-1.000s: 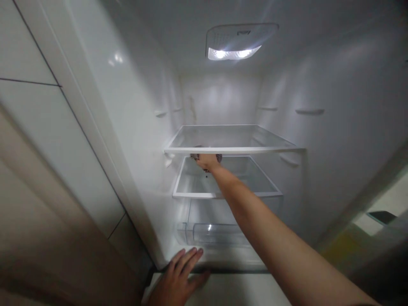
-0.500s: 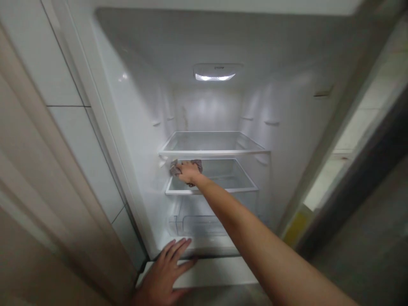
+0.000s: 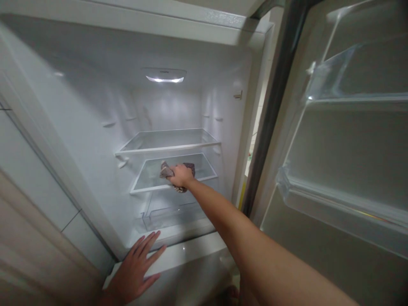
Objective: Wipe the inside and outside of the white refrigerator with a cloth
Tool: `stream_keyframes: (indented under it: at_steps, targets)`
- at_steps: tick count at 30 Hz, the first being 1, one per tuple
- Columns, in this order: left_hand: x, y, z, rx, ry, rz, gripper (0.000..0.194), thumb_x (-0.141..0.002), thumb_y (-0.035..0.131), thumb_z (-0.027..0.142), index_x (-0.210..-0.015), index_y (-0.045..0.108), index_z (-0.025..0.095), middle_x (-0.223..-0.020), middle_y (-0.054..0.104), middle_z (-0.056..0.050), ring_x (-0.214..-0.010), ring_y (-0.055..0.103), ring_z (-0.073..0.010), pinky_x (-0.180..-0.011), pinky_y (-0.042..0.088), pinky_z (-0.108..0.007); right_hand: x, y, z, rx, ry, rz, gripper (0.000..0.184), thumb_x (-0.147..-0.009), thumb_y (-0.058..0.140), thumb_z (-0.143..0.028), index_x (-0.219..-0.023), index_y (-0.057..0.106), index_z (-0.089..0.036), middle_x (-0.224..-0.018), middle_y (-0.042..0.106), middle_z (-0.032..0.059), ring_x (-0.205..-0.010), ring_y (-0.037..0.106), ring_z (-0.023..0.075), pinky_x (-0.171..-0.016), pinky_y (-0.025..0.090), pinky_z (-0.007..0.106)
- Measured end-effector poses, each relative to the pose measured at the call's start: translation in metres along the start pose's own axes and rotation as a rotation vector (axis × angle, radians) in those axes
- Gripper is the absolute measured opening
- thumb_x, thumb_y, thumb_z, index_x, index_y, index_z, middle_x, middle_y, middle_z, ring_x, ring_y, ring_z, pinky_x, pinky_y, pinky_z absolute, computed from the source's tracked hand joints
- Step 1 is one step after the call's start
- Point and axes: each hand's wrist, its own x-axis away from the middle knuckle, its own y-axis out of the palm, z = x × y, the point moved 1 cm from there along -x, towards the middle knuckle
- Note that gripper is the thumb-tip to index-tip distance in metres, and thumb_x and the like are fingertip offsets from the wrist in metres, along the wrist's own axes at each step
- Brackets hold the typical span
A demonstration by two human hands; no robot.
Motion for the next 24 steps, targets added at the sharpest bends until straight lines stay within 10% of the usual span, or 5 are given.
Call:
stream_keyframes:
  at_steps: [17, 24]
  targets:
    - [0.000, 0.000, -0.001, -0.007, -0.027, -0.036, 0.087, -0.095, 0.072, 0.070, -0.172, 0.050, 0.035, -0.186, 0.034, -0.010, -0.161, 0.043, -0.0344, -0.128, 0.035, -0.049, -0.078, 0.015, 0.084, -0.079, 0.626, 0.406, 0.047, -0.108, 0.044, -0.021, -0.151, 0.059, -0.009, -0.151, 0.057, 0.0327, -0.143, 0.054, 0.0409, -0.109, 0.055, 0.058]
    - [-0.003, 0.002, -0.007, -0.036, 0.008, -0.012, 0.085, -0.097, 0.057, 0.088, -0.163, 0.060, 0.035, -0.177, 0.049, -0.011, -0.157, 0.047, -0.0322, -0.129, 0.033, -0.046, -0.131, 0.028, 0.098, -0.236, 0.602, 0.535, 0.040, -0.106, 0.044, -0.020, -0.135, 0.068, -0.007, -0.138, 0.062, 0.0328, -0.136, 0.055, 0.0438, -0.107, 0.053, 0.059]
